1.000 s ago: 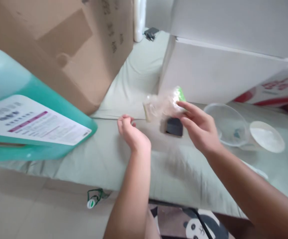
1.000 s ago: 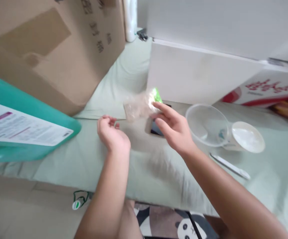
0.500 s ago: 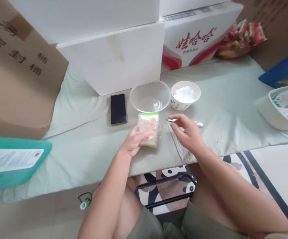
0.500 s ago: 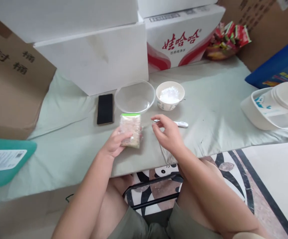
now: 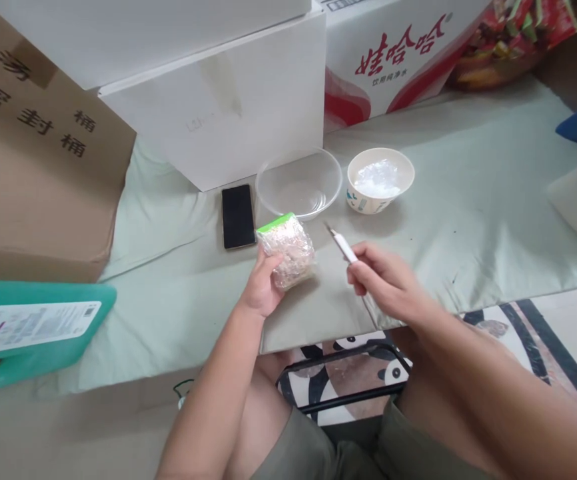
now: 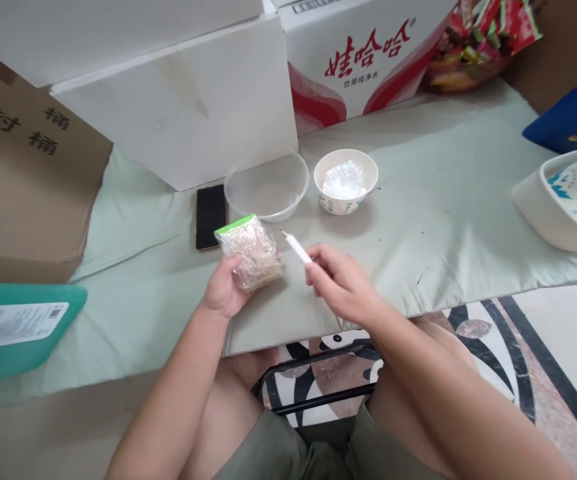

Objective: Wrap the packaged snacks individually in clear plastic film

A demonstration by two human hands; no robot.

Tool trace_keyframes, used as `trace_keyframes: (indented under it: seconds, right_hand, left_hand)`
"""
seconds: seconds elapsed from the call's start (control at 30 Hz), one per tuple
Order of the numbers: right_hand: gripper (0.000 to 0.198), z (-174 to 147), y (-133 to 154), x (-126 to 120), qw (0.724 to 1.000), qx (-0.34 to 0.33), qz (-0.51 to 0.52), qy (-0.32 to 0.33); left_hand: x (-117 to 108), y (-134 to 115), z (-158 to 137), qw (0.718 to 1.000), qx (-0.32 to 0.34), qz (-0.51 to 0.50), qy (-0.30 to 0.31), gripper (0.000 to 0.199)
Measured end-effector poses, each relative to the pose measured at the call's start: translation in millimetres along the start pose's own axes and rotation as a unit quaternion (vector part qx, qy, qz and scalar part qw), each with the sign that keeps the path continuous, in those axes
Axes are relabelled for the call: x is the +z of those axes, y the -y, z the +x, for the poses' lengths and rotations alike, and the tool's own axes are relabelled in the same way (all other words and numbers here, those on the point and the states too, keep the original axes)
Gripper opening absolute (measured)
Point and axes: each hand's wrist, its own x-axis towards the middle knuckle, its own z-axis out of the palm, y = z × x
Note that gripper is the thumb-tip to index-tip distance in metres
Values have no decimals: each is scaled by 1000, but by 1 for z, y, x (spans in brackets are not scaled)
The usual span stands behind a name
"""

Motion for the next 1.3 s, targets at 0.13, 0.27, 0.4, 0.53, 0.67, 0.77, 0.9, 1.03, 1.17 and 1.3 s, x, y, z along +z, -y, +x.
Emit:
trace_keyframes:
  seconds: [0.13,0.27,0.4,0.53,0.67,0.77,0.9,1.03,1.17,1.3]
  right_hand:
    - [21,15,13,40,994,23,84,62]
    - [25,27,17,66,997,29,31,63]
    - [30,26,21,73,987,42,-49,148]
    - [31,29,16,58,978,30,-168,120]
    - [28,38,-1,33,949,16,-312,-45]
    - [27,40,-14,20,912,28,-398,-94]
    - [24,37,-19,17,880,6,-452,-145]
    - [37,34,-14,33,929,-98,-347,-83]
    - [51,34,-11,53,961,-105,-256,17]
    - [45,36,-10,53,969,-90,-230,30]
  left_hand:
    - [1,5,-3,998,53,21,-5,48]
    - [-4,-3,-9,995,95,-7,-28,52]
    - [-22,-29,-16,984,140,-60,-96,50]
    - [-41,-46,-21,969,199,-71,-131,46]
    - [-35,-30,-21,971,192,-56,-132,53]
    - [-24,-8,-23,985,137,11,-102,74]
    - [-27,-1,-25,930,226,259,-128,85]
    - [-34,-13,-20,850,286,439,-53,67]
    - [-32,-13,-13,855,246,457,-9,30]
    - [-38,-15,-10,867,247,408,-147,7]
